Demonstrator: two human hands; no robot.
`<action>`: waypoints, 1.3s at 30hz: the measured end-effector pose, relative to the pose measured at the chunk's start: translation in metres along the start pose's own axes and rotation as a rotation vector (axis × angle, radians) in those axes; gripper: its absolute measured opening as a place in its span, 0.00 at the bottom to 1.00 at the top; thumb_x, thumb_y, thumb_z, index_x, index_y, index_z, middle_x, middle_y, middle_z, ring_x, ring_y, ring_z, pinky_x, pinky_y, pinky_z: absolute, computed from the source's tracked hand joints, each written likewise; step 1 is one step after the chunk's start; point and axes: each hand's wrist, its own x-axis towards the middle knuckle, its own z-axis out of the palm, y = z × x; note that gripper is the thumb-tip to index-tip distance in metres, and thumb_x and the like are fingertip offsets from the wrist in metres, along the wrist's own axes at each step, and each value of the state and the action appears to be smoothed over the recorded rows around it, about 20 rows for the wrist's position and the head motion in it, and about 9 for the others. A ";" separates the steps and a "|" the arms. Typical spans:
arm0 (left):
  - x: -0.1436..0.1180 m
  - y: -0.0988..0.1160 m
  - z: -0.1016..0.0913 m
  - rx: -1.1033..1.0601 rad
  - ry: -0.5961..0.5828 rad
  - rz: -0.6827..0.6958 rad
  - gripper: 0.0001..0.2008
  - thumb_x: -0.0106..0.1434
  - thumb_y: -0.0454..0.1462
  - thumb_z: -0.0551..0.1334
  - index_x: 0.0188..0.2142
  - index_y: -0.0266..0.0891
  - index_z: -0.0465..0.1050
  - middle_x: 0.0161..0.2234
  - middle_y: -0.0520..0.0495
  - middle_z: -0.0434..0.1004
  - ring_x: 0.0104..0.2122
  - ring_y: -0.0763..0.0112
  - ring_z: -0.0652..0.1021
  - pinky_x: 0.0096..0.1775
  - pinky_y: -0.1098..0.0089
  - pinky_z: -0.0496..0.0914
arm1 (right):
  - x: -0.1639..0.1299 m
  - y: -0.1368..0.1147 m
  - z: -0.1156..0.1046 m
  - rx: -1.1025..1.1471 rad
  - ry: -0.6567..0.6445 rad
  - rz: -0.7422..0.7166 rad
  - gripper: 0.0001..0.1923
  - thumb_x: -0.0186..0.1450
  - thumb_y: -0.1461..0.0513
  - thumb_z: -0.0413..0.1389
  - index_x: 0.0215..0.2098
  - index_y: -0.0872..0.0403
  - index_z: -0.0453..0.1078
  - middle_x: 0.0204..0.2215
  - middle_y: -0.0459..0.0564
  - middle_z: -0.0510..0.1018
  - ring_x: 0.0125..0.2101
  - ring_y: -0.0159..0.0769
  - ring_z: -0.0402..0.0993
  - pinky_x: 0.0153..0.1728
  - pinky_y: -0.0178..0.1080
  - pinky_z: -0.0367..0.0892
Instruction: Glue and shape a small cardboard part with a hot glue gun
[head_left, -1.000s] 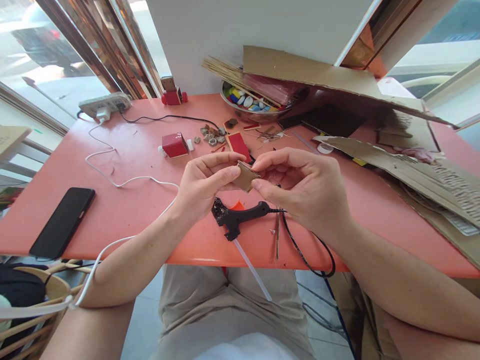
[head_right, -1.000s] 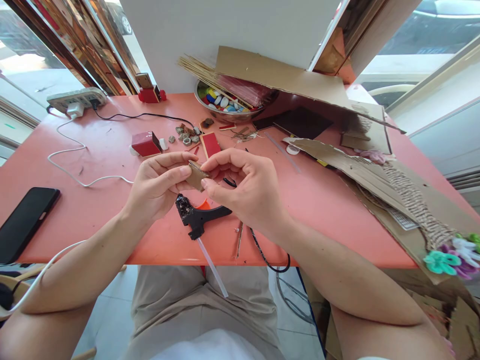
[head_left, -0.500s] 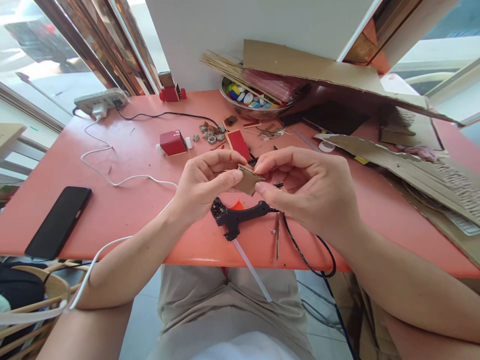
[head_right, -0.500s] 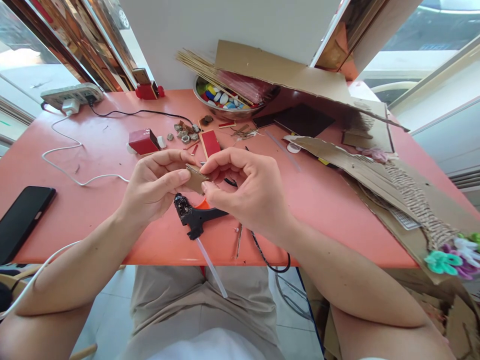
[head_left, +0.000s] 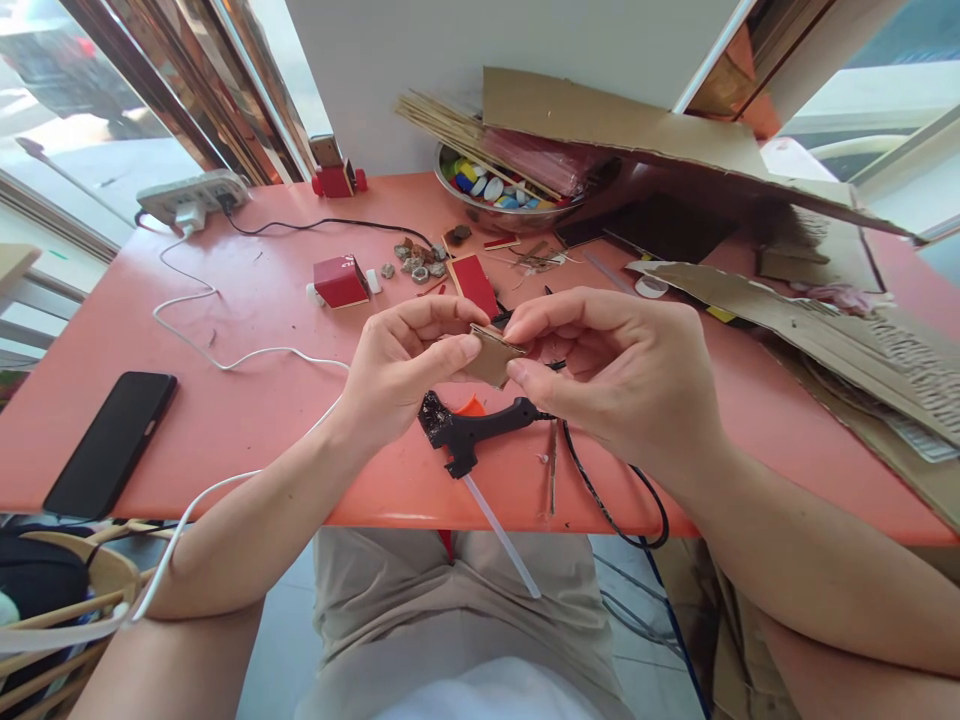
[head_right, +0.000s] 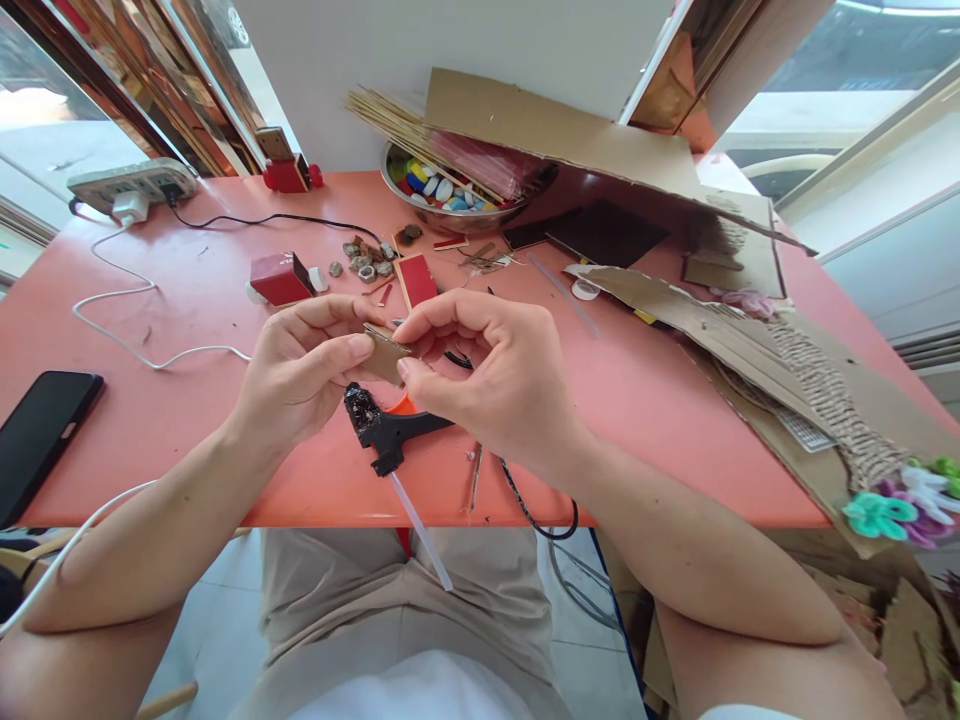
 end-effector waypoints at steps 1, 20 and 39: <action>0.000 0.000 0.000 -0.001 0.003 0.002 0.15 0.51 0.42 0.80 0.35 0.40 0.83 0.33 0.46 0.88 0.32 0.58 0.89 0.36 0.63 0.86 | 0.000 0.000 -0.001 -0.003 0.000 -0.007 0.06 0.58 0.65 0.67 0.31 0.47 0.81 0.32 0.44 0.87 0.32 0.34 0.83 0.38 0.38 0.85; -0.001 -0.001 0.003 -0.042 0.016 0.005 0.12 0.50 0.39 0.79 0.33 0.40 0.84 0.30 0.48 0.87 0.29 0.63 0.87 0.32 0.67 0.84 | 0.000 0.001 -0.004 0.047 -0.026 -0.019 0.07 0.57 0.67 0.68 0.30 0.47 0.80 0.32 0.44 0.87 0.34 0.36 0.84 0.40 0.40 0.86; 0.006 0.001 -0.004 0.066 -0.051 0.013 0.13 0.51 0.40 0.78 0.35 0.40 0.84 0.32 0.47 0.87 0.32 0.61 0.87 0.35 0.66 0.82 | 0.007 0.006 -0.005 0.063 -0.072 0.060 0.07 0.55 0.66 0.68 0.28 0.47 0.79 0.29 0.43 0.85 0.31 0.35 0.83 0.36 0.37 0.85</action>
